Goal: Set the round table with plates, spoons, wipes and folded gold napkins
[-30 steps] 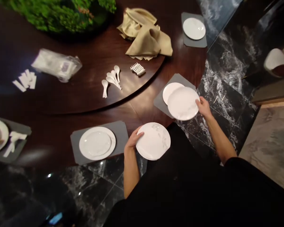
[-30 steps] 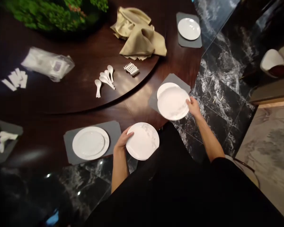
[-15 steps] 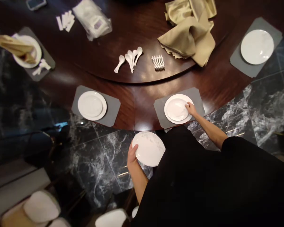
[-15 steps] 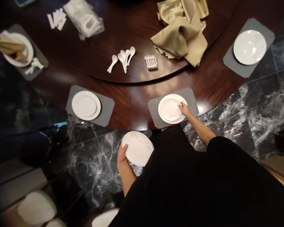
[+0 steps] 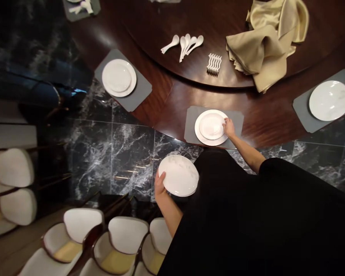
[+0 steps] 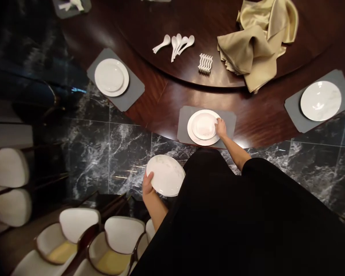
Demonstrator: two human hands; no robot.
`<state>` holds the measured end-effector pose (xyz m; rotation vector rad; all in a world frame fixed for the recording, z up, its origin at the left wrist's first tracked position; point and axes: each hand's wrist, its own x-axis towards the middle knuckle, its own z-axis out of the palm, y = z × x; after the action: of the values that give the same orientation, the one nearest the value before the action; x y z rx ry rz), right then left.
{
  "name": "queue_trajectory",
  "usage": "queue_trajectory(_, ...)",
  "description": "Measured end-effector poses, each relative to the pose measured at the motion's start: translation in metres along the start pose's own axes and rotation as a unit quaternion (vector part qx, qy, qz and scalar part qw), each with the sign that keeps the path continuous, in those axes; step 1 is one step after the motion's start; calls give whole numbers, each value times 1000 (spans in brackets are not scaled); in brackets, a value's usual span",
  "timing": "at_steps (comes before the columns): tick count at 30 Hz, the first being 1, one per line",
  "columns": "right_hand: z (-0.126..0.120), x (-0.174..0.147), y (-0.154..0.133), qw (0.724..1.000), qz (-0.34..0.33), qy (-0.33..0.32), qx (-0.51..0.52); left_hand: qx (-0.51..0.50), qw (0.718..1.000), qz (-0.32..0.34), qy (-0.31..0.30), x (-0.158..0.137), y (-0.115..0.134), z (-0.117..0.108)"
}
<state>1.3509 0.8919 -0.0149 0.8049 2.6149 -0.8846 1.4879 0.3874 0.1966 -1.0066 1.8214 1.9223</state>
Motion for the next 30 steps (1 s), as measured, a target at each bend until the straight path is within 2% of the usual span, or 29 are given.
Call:
queue_trajectory(4, -3, -5, 7, 1000, -23, 2, 18, -25, 1000, -3, 5, -42, -44, 7)
queue_trajectory(9, -13, -11, 10, 998, -55, -11, 24, -40, 999, -4, -26, -80, -91, 29)
queue_trajectory(12, -27, -16, 6, 998, -49, -10, 45, -37, 998, 8, -43, -100, -114, 48)
queue_trajectory(15, -49, -45, 6, 994, -64, 8, 84, -56, 997, -11, -43, -119, -130, 66)
queue_trajectory(16, -58, -63, 7, 991, -77, -17, 110, -64, 997, -18, -41, -125, -133, 73)
queue_trajectory(17, -68, -86, 8, 983, -95, -72, 141, -69, 997, -22, -39, -129, -134, 80)
queue_trajectory(18, -78, -111, 10, 965, -115, -156, 175, -73, 996, -23, -42, -133, -135, 88)
queue_trajectory(20, -104, -166, 14, 896, -158, -349, 226, -73, 995, -21, -65, -135, -132, 106)
queue_trajectory(21, -118, -192, 15, 865, -189, -402, 232, -72, 994, -19, -85, -135, -128, 116)
queue_trajectory(22, -133, -215, 17, 855, -222, -409, 229, -70, 992, -15, -105, -133, -124, 128)
queue_trajectory(24, -165, -247, 23, 873, -263, -354, 208, -67, 988, -4, -140, -128, -113, 155)
queue_trajectory(26, -194, -255, 36, 900, -268, -282, 194, -60, 984, 9, -167, -123, -103, 187)
queue_trajectory(28, -223, -240, 62, 918, -248, -233, 202, -39, 981, 21, -188, -119, -96, 224)
queue_trajectory(30, -253, -203, 106, 931, -215, -184, 230, -5, 979, 24, -201, -120, -92, 265)
